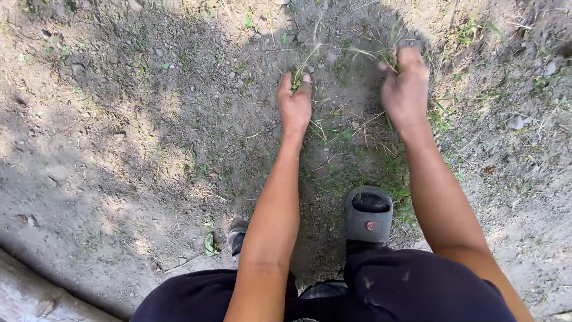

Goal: Pulling weeds and grass from the ground by hand

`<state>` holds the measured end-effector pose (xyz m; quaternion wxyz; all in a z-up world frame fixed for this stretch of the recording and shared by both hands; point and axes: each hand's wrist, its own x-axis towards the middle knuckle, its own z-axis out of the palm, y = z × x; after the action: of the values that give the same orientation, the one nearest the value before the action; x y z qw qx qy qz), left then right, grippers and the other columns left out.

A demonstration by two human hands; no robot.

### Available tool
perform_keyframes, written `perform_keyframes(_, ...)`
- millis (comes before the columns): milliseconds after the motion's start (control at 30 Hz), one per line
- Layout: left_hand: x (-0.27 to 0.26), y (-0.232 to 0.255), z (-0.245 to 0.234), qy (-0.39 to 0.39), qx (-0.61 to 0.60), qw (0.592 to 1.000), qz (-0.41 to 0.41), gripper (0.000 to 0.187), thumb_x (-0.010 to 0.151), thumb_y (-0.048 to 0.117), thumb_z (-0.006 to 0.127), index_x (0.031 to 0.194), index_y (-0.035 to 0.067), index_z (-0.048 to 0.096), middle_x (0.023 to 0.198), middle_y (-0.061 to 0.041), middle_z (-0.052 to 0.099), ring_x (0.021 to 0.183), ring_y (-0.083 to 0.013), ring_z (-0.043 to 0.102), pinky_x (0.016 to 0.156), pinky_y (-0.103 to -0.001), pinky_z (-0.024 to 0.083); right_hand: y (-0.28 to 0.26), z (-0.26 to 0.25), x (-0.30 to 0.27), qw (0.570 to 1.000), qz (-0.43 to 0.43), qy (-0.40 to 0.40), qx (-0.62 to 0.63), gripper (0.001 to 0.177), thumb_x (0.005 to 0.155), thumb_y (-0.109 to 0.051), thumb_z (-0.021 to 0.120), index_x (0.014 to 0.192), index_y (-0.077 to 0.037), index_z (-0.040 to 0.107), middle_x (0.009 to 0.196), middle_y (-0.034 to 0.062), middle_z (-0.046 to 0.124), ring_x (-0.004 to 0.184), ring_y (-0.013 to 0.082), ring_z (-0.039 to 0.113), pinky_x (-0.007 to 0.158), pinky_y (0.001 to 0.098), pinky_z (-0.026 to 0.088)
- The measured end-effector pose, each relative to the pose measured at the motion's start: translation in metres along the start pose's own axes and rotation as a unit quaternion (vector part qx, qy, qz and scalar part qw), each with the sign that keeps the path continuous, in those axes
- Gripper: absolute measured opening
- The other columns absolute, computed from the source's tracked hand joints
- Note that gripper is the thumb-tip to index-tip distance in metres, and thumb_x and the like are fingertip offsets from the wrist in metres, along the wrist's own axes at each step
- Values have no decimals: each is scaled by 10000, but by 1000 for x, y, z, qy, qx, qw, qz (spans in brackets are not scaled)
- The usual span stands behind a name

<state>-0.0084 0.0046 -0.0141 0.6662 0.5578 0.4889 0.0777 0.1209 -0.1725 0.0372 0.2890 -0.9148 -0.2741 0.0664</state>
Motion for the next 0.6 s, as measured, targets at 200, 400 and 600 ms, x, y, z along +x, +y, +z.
perform_keyframes(200, -27, 0, 7, 2, 41, 997, 66, 255, 989, 272, 584, 1116, 73, 680, 1095, -87, 738, 1015, -234, 660, 967, -353, 504, -63, -9, 10, 960, 176, -197, 94, 225, 981, 145, 440, 1039, -68, 486, 941, 54, 523, 806, 186, 520, 655, 298, 526)
perform_keyframes(400, -45, 11, 12, -7, 92, 995, -23, 674, 959, 377, 579, 1472, -43, 462, 1572, -235, 439, 1487, -344, 400, 1245, -387, 269, -45, 42, 13, 988, -26, -148, 27, 337, 947, -105, 765, 1254, 0, 671, 1107, 149, 611, 1040, 347, 600, 877, 490, 537)
perform_keyframes(600, -43, 21, 17, -19, 90, 994, -63, 724, 962, 396, 561, 1519, -35, 391, 1600, -209, 400, 1503, -315, 372, 1253, -378, 239, -32, 71, 25, 990, -57, -129, -21, 273, 666, 229, 452, 841, 29, 513, 886, 182, 606, 835, 381, 603, 714, 502, 555)
